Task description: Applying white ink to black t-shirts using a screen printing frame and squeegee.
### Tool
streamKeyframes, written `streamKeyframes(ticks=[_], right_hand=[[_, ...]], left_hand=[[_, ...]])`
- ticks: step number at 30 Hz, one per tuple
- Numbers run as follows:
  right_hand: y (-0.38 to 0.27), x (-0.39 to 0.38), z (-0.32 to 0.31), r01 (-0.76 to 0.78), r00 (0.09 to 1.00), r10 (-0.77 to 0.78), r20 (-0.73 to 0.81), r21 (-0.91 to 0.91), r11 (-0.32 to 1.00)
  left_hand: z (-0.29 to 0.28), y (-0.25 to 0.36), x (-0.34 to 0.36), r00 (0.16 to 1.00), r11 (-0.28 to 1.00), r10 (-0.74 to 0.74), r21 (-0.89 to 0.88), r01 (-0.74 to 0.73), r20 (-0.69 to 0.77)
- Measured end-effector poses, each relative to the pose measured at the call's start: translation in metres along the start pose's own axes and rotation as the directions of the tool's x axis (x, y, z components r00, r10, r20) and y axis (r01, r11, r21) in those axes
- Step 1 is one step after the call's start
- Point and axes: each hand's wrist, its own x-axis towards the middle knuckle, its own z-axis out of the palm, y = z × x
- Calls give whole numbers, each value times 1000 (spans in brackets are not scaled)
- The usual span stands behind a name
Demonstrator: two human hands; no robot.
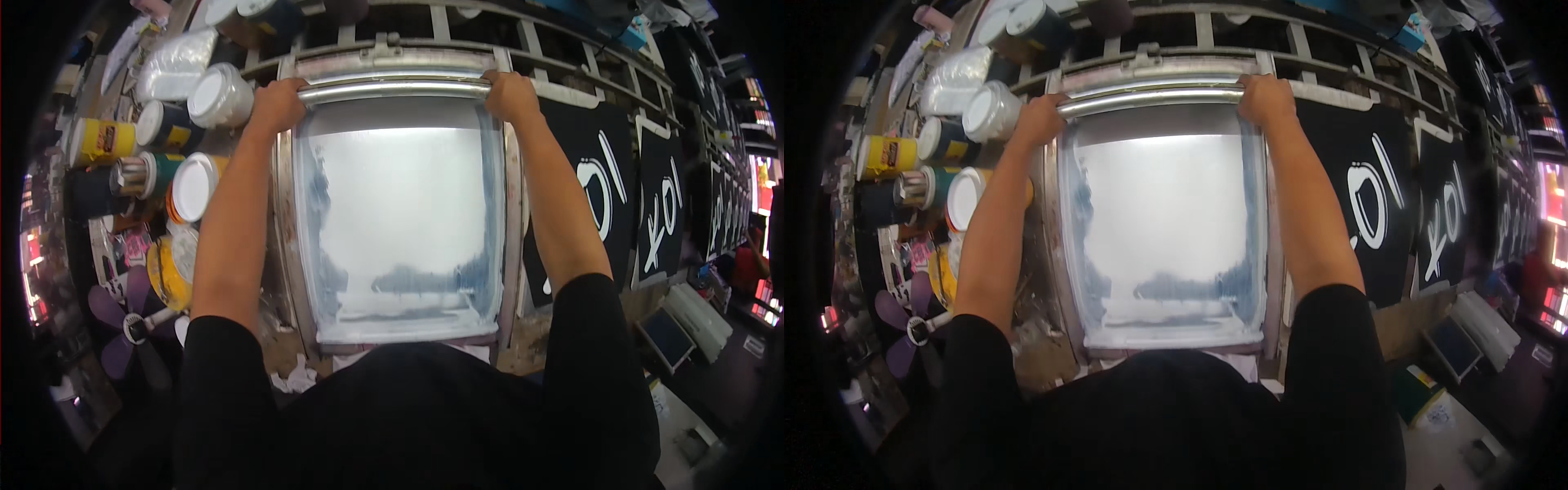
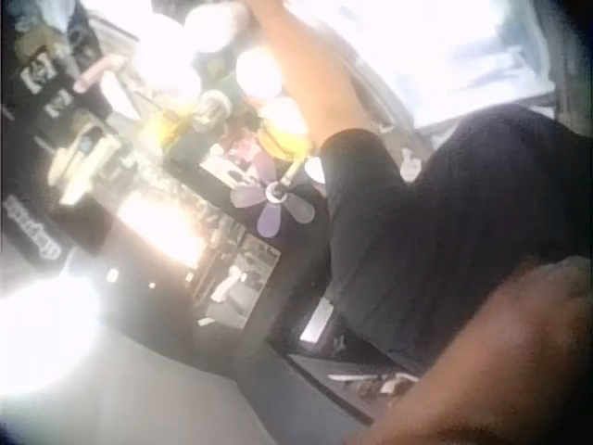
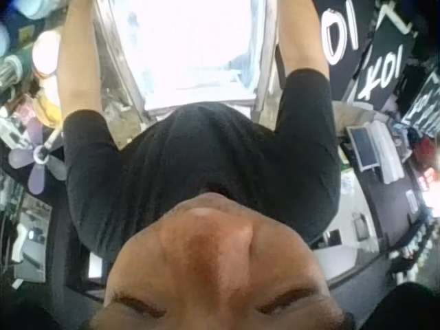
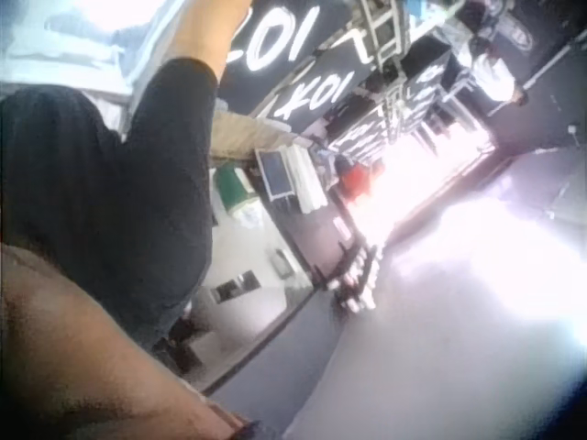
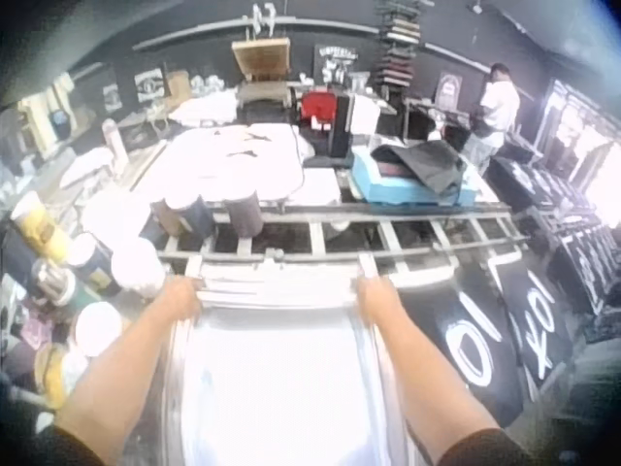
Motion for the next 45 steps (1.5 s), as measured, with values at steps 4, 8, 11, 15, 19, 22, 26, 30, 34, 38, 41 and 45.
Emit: streamKeyframes(ticks=[4, 8, 11, 15, 19, 22, 26, 30, 34, 38, 41, 45], right_hand=[[-4, -126, 19, 36, 995, -40, 91, 51, 998], [-25, -306, 52, 85, 992, -102, 73, 208, 974], [-48, -404, 31, -20, 976, -43, 215, 283, 959], [-39, -382, 33, -61, 939, -53, 339, 318, 946], [-18, -241, 7, 50, 969, -83, 234, 144, 988], [-1, -121, -9, 29, 990, -36, 139, 51, 998], [9, -4, 3, -1, 986, -4, 167, 32, 999], [-4, 16, -23, -28, 965, 35, 262, -28, 999], [8, -20, 5, 58, 996, -65, 65, 100, 993], [-2, -137, 42, 189, 963, -158, -217, 132, 973], [-27, -279, 72, 108, 991, -99, -88, 108, 988], [-54, -423, 66, 77, 997, -78, -4, 208, 975]], left_hand=[[26, 18, -111, 995, 998, 52, 25, -54, 83], [63, 24, -292, 987, 995, 79, -78, -68, 144], [51, 43, -383, 987, 978, 125, -181, -105, 101], [38, 37, -375, 973, 978, 78, -208, -32, 217], [14, 26, -245, 991, 993, 112, -39, -109, 73], [-5, 18, -123, 995, 993, 102, -64, -102, 4], [13, -6, -6, 997, 997, 72, 0, -72, -8], [4, -9, 21, 996, 997, 16, 73, -23, 89], [11, -1, -11, 996, 999, 29, -28, -27, 86], [38, 11, -124, 984, 981, 114, -138, -132, -133], [82, 16, -263, 968, 983, 182, 0, -185, -170], [89, 42, -411, 985, 984, 155, -74, -161, -80]])
